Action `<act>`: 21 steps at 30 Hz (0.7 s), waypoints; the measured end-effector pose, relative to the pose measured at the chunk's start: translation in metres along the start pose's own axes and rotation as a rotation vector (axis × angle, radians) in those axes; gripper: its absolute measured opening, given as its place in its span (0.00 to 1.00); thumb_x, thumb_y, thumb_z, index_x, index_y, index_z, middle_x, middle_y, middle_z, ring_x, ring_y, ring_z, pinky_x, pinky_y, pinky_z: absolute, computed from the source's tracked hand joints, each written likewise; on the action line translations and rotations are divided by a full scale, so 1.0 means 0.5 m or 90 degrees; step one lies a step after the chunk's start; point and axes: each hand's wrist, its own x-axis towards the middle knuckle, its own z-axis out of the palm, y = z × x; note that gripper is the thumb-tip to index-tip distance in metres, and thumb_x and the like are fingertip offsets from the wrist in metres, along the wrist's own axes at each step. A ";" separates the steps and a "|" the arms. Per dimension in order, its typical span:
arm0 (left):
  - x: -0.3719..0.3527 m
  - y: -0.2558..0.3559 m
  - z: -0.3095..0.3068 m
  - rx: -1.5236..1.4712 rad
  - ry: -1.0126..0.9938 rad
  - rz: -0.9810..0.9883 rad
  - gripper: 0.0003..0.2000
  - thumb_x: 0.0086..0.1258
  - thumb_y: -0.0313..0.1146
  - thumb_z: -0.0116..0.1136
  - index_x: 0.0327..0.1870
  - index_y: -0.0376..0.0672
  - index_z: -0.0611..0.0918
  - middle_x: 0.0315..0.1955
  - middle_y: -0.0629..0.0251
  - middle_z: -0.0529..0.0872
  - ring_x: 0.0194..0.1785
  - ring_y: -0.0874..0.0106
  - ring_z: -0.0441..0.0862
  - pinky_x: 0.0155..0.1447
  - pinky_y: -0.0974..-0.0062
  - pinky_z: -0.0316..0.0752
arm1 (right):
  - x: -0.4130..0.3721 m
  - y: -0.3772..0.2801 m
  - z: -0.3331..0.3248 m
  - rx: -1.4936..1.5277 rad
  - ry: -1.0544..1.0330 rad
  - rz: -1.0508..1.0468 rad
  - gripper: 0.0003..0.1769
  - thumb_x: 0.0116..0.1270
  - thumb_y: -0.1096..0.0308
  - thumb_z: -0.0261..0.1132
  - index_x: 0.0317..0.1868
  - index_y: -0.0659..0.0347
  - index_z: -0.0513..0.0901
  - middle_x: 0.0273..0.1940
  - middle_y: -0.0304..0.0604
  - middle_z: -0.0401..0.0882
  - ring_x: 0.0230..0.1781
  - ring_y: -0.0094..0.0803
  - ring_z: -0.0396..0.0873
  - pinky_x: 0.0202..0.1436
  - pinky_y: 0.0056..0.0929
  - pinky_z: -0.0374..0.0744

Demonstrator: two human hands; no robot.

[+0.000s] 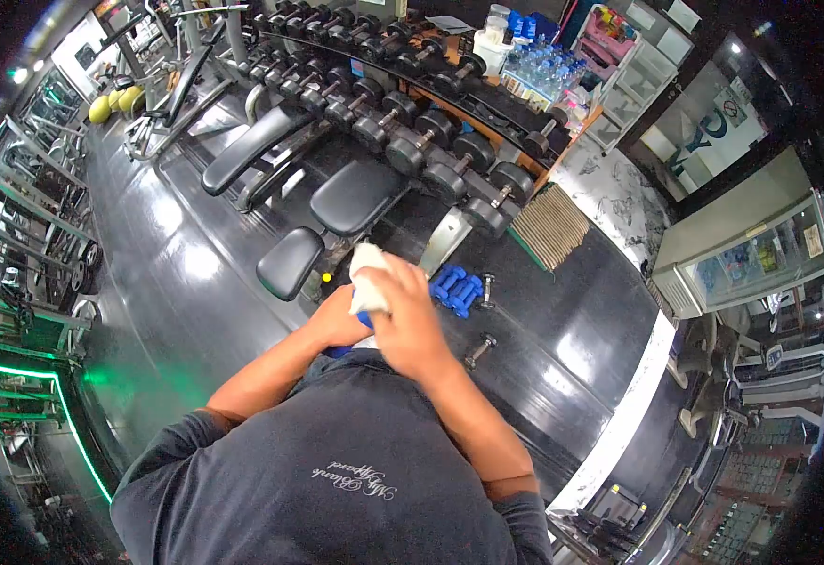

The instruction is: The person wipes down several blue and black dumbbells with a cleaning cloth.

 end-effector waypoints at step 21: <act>-0.049 0.027 0.008 0.011 -0.035 0.031 0.20 0.62 0.39 0.69 0.56 0.48 0.86 0.51 0.51 0.90 0.54 0.51 0.88 0.58 0.60 0.82 | -0.095 0.001 -0.016 -0.018 -0.031 -0.059 0.28 0.59 0.79 0.63 0.62 0.56 0.84 0.67 0.55 0.78 0.74 0.58 0.68 0.80 0.49 0.65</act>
